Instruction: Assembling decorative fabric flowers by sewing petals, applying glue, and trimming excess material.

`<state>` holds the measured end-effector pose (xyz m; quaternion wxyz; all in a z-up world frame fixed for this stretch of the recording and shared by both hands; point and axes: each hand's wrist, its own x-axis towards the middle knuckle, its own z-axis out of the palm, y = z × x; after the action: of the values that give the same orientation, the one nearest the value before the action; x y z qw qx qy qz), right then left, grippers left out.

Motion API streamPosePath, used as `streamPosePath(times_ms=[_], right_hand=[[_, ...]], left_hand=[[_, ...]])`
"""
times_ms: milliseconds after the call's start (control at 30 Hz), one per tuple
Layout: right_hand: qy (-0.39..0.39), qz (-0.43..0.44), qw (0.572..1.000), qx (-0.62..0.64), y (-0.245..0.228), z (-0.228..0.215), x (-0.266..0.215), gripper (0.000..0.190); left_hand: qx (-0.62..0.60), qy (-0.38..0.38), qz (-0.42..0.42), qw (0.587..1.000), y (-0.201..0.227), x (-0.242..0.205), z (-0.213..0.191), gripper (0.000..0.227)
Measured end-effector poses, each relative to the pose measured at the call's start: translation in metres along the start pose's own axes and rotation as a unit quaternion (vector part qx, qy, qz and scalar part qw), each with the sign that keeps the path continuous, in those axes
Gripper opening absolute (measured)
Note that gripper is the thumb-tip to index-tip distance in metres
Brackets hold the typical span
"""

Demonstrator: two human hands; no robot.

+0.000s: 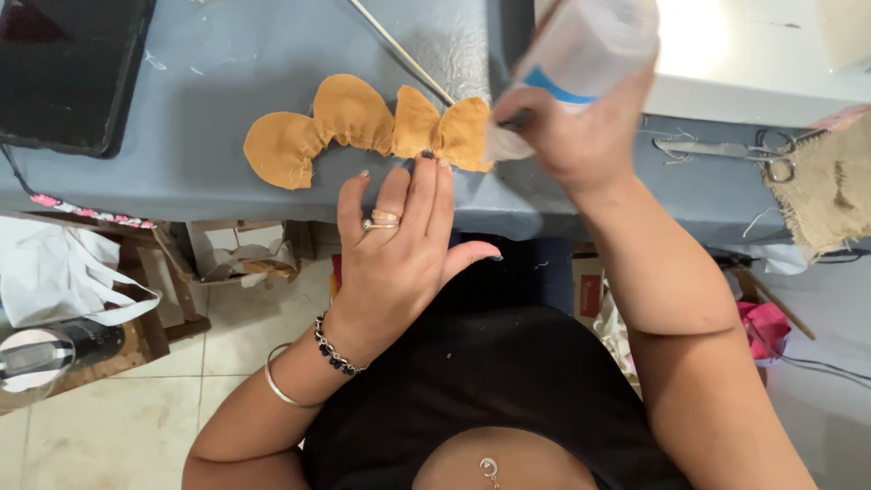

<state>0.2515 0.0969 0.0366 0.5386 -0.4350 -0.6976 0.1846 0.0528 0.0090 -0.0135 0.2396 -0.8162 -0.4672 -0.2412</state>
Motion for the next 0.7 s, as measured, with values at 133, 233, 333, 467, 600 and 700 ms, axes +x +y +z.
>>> streamPosePath(times_ms=[133,233,333,467,600,700], right_hand=[[-0.064,0.066,0.991,0.097,-0.028,0.028,0.009,0.044],[-0.093,-0.069,0.992,0.058,-0.024,0.03,0.018,0.038],[-0.074,-0.086,0.993,-0.022,-0.013,0.021,0.013,0.061],[-0.065,-0.04,0.997,-0.002,-0.004,0.009,0.004,0.049],[-0.046,-0.013,0.999,-0.024,0.0,0.002,-0.003,0.051],[-0.044,-0.011,0.999,-0.028,0.002,-0.003,-0.004,0.054]], left_hand=[[-0.026,-0.002,-0.002,1.0,0.003,0.001,-0.001,0.093],[-0.034,0.002,-0.012,0.999,0.004,0.003,-0.002,0.089],[-0.022,0.004,-0.016,1.0,0.004,0.002,0.0,0.091],[-0.017,0.001,-0.009,1.0,0.004,0.0,0.001,0.093],[-0.017,-0.009,-0.006,1.0,0.003,0.0,0.0,0.092],[-0.032,0.001,-0.008,0.999,0.003,-0.001,0.002,0.092]])
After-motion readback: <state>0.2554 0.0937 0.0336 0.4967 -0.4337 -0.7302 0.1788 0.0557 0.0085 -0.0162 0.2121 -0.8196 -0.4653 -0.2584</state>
